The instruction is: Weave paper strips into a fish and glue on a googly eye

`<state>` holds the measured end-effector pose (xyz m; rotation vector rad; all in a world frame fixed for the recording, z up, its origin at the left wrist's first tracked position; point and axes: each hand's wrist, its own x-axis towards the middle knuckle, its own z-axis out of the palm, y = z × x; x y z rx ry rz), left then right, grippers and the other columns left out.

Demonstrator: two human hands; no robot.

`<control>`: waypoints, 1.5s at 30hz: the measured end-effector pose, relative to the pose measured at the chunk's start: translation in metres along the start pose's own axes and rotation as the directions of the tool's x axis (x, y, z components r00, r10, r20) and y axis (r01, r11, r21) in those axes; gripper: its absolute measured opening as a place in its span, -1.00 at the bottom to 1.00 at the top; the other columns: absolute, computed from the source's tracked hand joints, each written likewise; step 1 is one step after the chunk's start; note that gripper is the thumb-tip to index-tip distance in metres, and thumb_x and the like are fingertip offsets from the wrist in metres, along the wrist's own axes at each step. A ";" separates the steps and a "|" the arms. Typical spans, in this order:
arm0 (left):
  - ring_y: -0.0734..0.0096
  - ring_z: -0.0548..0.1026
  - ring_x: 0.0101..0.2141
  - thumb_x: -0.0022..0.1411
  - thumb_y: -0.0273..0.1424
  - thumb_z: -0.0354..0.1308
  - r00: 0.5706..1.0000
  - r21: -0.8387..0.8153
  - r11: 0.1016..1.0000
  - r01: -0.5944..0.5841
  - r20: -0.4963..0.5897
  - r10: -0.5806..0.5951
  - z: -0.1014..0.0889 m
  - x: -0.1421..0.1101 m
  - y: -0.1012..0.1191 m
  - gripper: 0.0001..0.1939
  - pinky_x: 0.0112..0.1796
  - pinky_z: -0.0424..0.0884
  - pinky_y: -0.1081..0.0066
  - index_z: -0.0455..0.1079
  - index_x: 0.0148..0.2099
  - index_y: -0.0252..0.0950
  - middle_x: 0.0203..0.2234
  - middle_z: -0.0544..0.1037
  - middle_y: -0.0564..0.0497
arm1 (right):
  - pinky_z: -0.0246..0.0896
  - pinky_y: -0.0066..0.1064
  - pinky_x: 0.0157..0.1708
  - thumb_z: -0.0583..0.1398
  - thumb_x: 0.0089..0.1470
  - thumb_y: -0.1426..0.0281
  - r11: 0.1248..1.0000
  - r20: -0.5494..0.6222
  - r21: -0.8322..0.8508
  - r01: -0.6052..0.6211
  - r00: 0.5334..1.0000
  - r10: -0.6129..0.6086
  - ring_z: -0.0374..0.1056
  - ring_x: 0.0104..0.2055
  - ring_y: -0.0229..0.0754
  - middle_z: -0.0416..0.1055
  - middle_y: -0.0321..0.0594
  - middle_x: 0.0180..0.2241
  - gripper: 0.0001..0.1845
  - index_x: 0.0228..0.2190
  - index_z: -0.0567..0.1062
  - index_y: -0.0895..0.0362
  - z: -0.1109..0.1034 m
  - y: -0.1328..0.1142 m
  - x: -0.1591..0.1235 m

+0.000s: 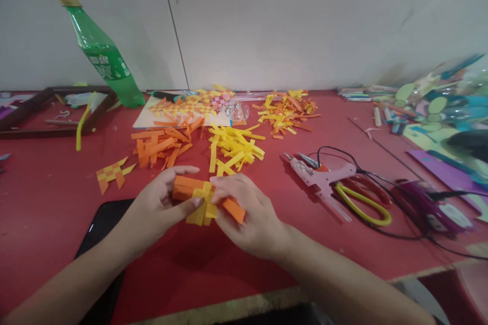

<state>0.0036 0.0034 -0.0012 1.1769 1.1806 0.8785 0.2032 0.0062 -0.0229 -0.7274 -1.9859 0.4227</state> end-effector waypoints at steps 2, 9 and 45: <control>0.37 0.52 -0.33 0.14 -0.36 0.28 1.000 0.037 0.999 -0.014 -0.004 0.014 0.000 0.000 0.000 -0.56 -0.31 0.45 0.41 0.28 0.05 -0.24 -0.35 0.53 0.06 | 0.42 -0.27 -0.11 0.21 0.02 0.62 0.999 -0.009 0.010 -0.050 0.999 0.050 0.44 -0.23 -0.19 0.48 -0.28 -0.33 -0.39 0.09 0.28 0.01 0.001 -0.001 -0.002; 0.29 0.54 -0.31 0.10 -0.35 0.30 0.997 0.184 0.981 -0.058 -0.033 0.065 0.000 -0.002 0.001 -0.52 -0.34 0.42 0.38 0.29 0.06 -0.20 -0.32 0.53 0.04 | 0.43 -0.35 -0.16 0.23 0.05 0.59 0.980 -0.044 0.138 -0.144 0.987 0.152 0.47 -0.29 -0.25 0.47 -0.32 -0.35 -0.48 0.03 0.30 0.01 0.006 -0.004 -0.003; 0.17 0.59 -0.22 0.09 -0.33 0.30 1.000 0.222 0.975 -0.012 -0.015 0.016 -0.001 -0.002 0.001 -0.50 -0.20 0.50 0.25 0.30 0.07 -0.22 -0.23 0.61 -0.04 | 0.20 -0.57 -0.60 0.27 0.00 0.45 0.736 0.235 0.287 -0.613 0.790 0.566 0.36 -0.48 -0.36 0.42 -0.31 -0.38 -0.72 -0.22 0.35 0.09 -0.020 0.004 0.020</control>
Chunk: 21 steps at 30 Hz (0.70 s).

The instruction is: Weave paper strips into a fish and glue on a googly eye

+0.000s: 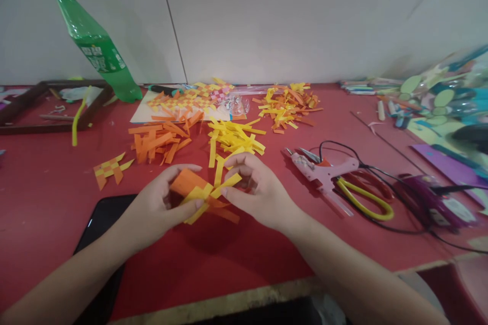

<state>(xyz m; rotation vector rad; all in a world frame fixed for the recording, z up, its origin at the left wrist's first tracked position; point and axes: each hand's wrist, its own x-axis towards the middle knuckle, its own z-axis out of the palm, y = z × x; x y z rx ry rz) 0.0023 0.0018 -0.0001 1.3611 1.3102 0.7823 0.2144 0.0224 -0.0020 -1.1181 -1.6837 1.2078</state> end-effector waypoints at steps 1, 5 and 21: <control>0.16 0.59 -0.18 0.09 -0.33 0.31 1.000 -0.075 0.997 0.011 0.002 -0.010 0.000 0.001 -0.001 -0.50 -0.16 0.49 0.25 0.29 0.07 -0.23 -0.19 0.61 -0.06 | 0.22 -0.57 -0.58 0.27 0.00 0.45 1.000 0.000 0.019 -0.005 1.000 0.005 0.37 -0.47 -0.36 0.41 -0.32 -0.39 -0.73 -0.22 0.35 0.09 0.000 0.000 0.000; 0.16 0.59 -0.11 0.10 -0.30 0.33 0.999 -0.269 0.963 0.036 0.011 -0.034 0.001 0.002 -0.004 -0.45 -0.13 0.49 0.26 0.24 0.09 -0.24 -0.09 0.60 -0.11 | 0.31 -0.52 -0.49 0.27 0.02 0.45 0.998 0.008 0.056 0.004 1.000 -0.005 0.38 -0.44 -0.34 0.40 -0.33 -0.41 -0.74 -0.23 0.35 0.09 0.002 0.004 0.001; 0.30 0.60 -0.34 0.13 -0.46 0.20 0.984 0.078 0.993 -0.092 0.157 0.079 0.002 -0.005 -0.002 -0.46 -0.31 0.43 0.39 0.21 0.16 -0.19 -0.34 0.65 0.05 | 0.11 -0.02 0.13 0.23 0.11 0.47 0.621 0.178 -0.580 0.527 0.826 -0.534 0.17 0.14 0.02 0.21 -0.07 0.08 -0.68 -0.07 0.52 0.04 0.011 0.005 -0.010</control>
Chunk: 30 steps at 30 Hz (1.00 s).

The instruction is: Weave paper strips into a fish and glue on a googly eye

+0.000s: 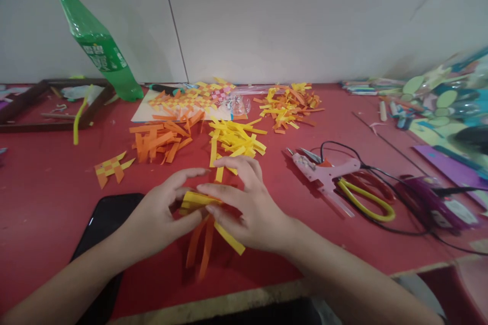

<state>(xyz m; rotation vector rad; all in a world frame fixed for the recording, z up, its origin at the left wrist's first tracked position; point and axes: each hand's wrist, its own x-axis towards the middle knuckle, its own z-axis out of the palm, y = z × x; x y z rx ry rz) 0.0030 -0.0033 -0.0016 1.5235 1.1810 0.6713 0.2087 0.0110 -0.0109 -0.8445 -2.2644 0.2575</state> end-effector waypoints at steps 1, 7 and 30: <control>0.30 0.60 -0.34 0.13 -0.46 0.20 1.000 -0.002 1.000 0.003 0.017 -0.003 0.000 0.000 -0.001 -0.49 -0.31 0.43 0.39 0.22 0.14 -0.19 -0.33 0.65 0.04 | 0.10 -0.02 0.13 0.23 0.11 0.47 1.000 0.014 0.001 0.005 1.000 -0.005 0.16 0.14 0.02 0.22 -0.08 0.08 -0.69 -0.08 0.53 0.04 0.000 0.000 0.000; 0.32 0.58 -0.37 0.12 -0.46 0.21 0.997 -0.021 0.999 0.047 0.056 -0.046 0.000 0.003 0.001 -0.48 -0.37 0.40 0.42 0.22 0.13 -0.21 -0.37 0.64 0.06 | 0.09 0.00 0.15 0.23 0.12 0.47 0.998 0.007 0.025 0.060 0.998 -0.060 0.17 0.15 0.01 0.27 -0.11 0.10 -0.73 -0.12 0.57 0.03 0.000 0.004 0.000; 0.52 0.27 -0.51 0.15 -0.33 0.22 0.975 -0.137 0.977 0.161 0.177 -0.135 -0.005 0.007 0.002 -0.87 -0.45 0.18 0.48 0.43 -0.33 -0.31 -0.54 0.36 0.15 | 0.30 -0.27 -0.06 0.21 0.19 0.50 0.921 -0.039 0.378 0.100 0.995 -0.092 0.40 -0.23 -0.24 0.58 -0.27 -0.32 -0.91 -0.29 0.46 0.06 -0.008 0.005 0.006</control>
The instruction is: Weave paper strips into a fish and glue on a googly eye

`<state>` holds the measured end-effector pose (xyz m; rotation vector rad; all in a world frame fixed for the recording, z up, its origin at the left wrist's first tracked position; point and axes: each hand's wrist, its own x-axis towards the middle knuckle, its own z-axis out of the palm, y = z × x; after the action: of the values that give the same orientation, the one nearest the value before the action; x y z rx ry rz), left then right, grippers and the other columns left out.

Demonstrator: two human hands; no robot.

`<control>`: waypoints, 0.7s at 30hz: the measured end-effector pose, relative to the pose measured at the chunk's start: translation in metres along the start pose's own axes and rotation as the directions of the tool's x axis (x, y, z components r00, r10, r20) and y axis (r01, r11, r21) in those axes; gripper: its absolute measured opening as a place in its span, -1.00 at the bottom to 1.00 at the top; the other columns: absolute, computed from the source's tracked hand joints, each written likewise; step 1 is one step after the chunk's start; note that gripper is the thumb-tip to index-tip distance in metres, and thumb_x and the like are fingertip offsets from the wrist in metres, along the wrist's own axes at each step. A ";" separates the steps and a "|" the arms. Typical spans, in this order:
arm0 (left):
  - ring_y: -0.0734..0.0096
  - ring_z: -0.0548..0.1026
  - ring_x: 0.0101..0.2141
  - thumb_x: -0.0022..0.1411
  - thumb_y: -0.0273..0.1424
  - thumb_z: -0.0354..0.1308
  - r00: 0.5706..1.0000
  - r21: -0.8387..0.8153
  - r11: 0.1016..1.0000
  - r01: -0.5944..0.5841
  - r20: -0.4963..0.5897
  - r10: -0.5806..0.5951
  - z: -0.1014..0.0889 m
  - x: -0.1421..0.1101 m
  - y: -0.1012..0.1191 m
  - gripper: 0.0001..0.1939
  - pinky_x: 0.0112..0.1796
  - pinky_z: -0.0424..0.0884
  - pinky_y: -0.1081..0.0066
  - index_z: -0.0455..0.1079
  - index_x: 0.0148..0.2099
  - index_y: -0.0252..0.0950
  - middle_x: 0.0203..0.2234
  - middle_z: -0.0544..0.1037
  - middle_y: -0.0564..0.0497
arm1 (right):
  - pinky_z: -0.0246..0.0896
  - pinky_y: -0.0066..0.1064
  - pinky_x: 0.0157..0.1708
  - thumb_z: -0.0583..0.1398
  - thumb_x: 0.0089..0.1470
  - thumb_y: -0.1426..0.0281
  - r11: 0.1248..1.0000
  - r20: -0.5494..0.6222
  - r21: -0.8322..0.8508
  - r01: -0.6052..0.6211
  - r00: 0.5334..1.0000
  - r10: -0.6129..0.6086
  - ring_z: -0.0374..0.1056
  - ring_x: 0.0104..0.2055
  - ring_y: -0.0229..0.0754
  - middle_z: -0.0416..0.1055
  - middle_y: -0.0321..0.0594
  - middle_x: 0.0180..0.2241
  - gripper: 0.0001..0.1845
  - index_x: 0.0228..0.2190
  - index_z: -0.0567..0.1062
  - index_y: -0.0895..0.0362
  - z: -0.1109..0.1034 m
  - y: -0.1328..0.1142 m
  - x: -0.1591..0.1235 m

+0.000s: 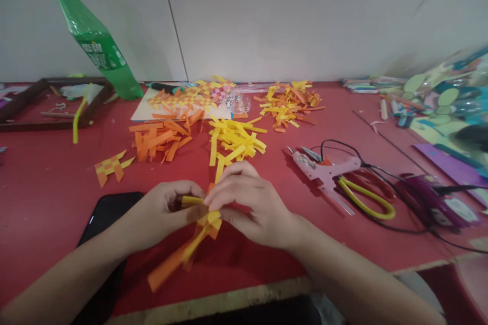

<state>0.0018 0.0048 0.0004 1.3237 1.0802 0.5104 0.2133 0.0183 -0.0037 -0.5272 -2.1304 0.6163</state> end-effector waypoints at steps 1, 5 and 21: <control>0.53 0.25 -0.52 0.13 -0.32 0.24 1.000 -0.055 0.998 0.024 0.014 -0.024 -0.001 0.000 0.000 -0.85 -0.46 0.16 0.48 0.42 -0.34 -0.31 -0.55 0.34 0.16 | 0.31 -0.28 -0.09 0.21 0.19 0.50 0.999 -0.004 0.043 -0.011 1.000 0.011 0.40 -0.22 -0.23 0.59 -0.27 -0.33 -0.91 -0.29 0.46 0.06 0.000 0.001 0.000; 0.56 0.24 -0.52 0.07 -0.33 0.31 0.998 -0.208 0.977 0.058 0.021 -0.055 -0.003 -0.001 0.003 -0.83 -0.45 0.15 0.49 0.42 -0.38 -0.31 -0.56 0.33 0.18 | 0.30 -0.25 -0.11 0.20 0.20 0.51 0.988 -0.022 0.151 -0.040 0.999 0.044 0.41 -0.22 -0.21 0.60 -0.28 -0.34 -0.88 -0.26 0.45 0.04 -0.001 0.004 -0.002; 0.65 0.37 -0.52 0.11 -0.41 0.36 0.995 -0.470 0.883 -0.017 -0.098 -0.033 -0.004 0.000 0.000 -0.80 -0.43 0.25 0.59 0.37 -0.41 -0.30 -0.57 0.46 0.20 | 0.30 -0.18 -0.10 0.19 0.21 0.39 0.992 -0.155 0.082 -0.093 0.982 0.105 0.32 -0.14 -0.15 0.36 -0.21 -0.27 -0.97 -0.32 0.44 0.04 -0.005 0.003 -0.002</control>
<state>-0.0016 0.0063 0.0007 0.8691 0.9654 0.7876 0.2195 0.0202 -0.0038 -0.6231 -1.9322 0.6838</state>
